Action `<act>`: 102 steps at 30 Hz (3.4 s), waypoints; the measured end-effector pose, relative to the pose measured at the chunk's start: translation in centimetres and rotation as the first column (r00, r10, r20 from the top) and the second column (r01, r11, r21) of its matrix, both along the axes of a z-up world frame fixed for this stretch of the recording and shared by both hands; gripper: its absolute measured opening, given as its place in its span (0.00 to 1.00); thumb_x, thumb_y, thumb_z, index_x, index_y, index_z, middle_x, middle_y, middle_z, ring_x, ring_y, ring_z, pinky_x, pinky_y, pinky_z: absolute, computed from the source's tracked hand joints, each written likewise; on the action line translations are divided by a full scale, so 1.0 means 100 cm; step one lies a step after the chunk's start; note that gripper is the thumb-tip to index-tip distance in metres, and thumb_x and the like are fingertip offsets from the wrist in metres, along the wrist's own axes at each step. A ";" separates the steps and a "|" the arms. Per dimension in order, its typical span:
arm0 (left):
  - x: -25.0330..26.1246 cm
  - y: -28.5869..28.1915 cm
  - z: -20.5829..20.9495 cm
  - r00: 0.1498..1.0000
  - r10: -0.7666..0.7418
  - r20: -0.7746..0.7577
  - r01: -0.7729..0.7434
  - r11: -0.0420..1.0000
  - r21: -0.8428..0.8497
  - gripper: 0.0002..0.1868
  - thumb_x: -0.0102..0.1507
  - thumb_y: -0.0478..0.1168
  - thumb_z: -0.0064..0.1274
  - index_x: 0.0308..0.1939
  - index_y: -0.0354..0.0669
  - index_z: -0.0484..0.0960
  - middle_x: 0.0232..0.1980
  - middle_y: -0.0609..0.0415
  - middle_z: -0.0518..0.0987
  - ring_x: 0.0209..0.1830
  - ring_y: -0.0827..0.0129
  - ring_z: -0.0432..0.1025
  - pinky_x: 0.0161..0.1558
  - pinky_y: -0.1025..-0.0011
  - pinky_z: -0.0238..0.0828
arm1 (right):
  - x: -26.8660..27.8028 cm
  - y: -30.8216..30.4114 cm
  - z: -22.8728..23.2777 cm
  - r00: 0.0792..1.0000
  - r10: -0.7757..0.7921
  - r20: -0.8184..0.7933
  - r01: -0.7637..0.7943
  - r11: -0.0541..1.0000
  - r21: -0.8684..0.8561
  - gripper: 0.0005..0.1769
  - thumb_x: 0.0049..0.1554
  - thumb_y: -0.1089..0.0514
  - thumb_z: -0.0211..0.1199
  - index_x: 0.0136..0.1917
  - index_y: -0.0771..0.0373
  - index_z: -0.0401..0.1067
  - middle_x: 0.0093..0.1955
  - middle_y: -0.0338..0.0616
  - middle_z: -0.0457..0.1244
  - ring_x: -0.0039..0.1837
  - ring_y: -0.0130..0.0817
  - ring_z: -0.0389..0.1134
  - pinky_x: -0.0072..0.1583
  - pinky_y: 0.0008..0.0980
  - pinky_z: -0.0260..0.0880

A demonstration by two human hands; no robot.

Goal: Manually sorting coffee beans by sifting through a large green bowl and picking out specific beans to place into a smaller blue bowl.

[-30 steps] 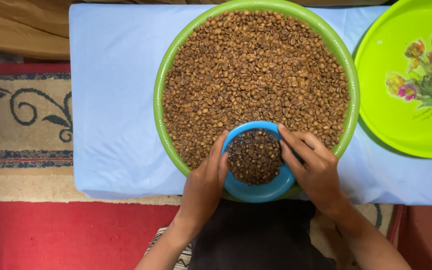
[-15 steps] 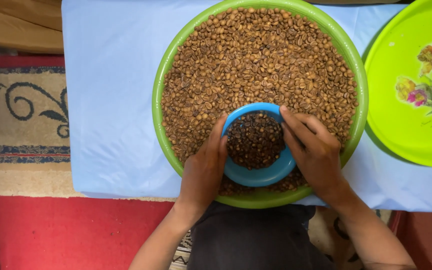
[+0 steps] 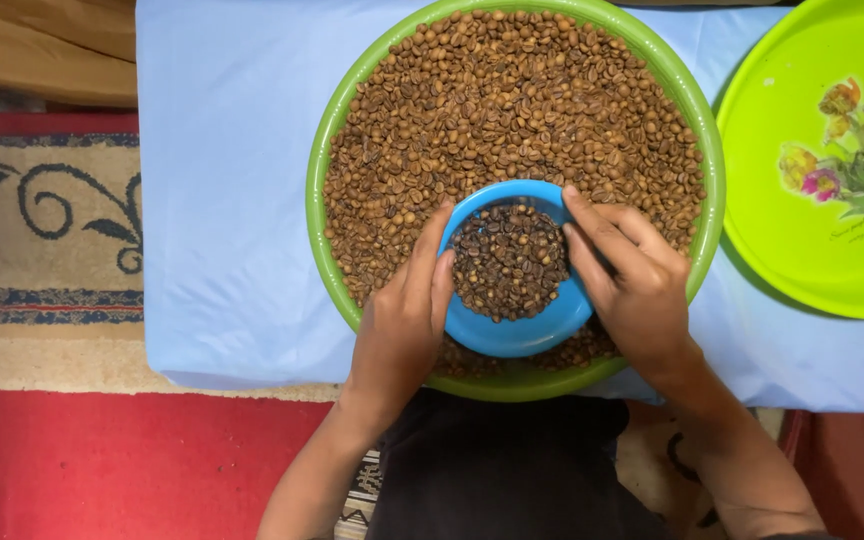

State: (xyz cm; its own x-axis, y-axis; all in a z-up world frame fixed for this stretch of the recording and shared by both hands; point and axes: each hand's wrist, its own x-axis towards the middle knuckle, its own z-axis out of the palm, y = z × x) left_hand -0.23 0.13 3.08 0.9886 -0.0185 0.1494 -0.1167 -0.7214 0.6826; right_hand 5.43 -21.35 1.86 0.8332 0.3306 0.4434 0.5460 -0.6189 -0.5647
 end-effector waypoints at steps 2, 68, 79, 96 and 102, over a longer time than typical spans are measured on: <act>-0.009 -0.001 0.009 1.000 0.006 -0.020 -0.007 0.998 -0.059 0.25 0.74 0.36 0.41 0.76 0.45 0.62 0.58 0.33 0.81 0.35 0.46 0.82 0.28 0.59 0.79 | -0.010 -0.002 0.008 1.000 -0.005 -0.018 0.005 1.000 0.008 0.17 0.61 0.72 0.67 0.63 0.67 0.79 0.48 0.53 0.70 0.49 0.48 0.74 0.49 0.41 0.75; 0.116 0.025 -0.030 0.926 -0.318 -0.204 0.298 0.946 -0.124 0.40 0.68 0.48 0.53 0.79 0.50 0.49 0.78 0.25 0.52 0.70 0.30 0.63 0.59 0.35 0.69 | 0.106 0.018 -0.012 0.825 0.265 -0.499 -0.361 0.927 -0.105 0.53 0.50 0.48 0.73 0.78 0.73 0.52 0.75 0.71 0.53 0.71 0.66 0.59 0.64 0.64 0.64; 0.090 0.044 -0.024 0.868 -0.497 -0.004 0.497 0.867 -0.045 0.23 0.64 0.31 0.55 0.65 0.41 0.74 0.65 0.38 0.71 0.70 0.42 0.64 0.66 0.45 0.63 | 0.082 -0.003 0.029 0.793 0.295 -0.532 -0.457 0.867 -0.200 0.28 0.50 0.75 0.62 0.66 0.72 0.72 0.66 0.70 0.61 0.70 0.67 0.62 0.69 0.62 0.61; 0.067 0.045 0.011 0.921 -0.385 0.061 0.388 0.919 -0.071 0.26 0.64 0.22 0.41 0.66 0.39 0.71 0.73 0.48 0.70 0.78 0.53 0.59 0.79 0.54 0.55 | 0.076 -0.028 0.038 0.950 0.173 -0.259 -0.257 0.905 -0.340 0.20 0.55 0.67 0.64 0.62 0.67 0.78 0.54 0.49 0.73 0.40 0.36 0.71 0.49 0.35 0.73; 0.081 0.046 0.003 0.950 -0.281 0.134 0.280 0.960 0.031 0.28 0.63 0.22 0.46 0.67 0.41 0.71 0.72 0.47 0.71 0.65 0.53 0.76 0.66 0.65 0.76 | 0.104 -0.028 0.009 0.970 0.159 -0.183 -0.203 0.945 -0.256 0.15 0.59 0.61 0.69 0.57 0.71 0.79 0.58 0.58 0.71 0.56 0.45 0.70 0.60 0.43 0.72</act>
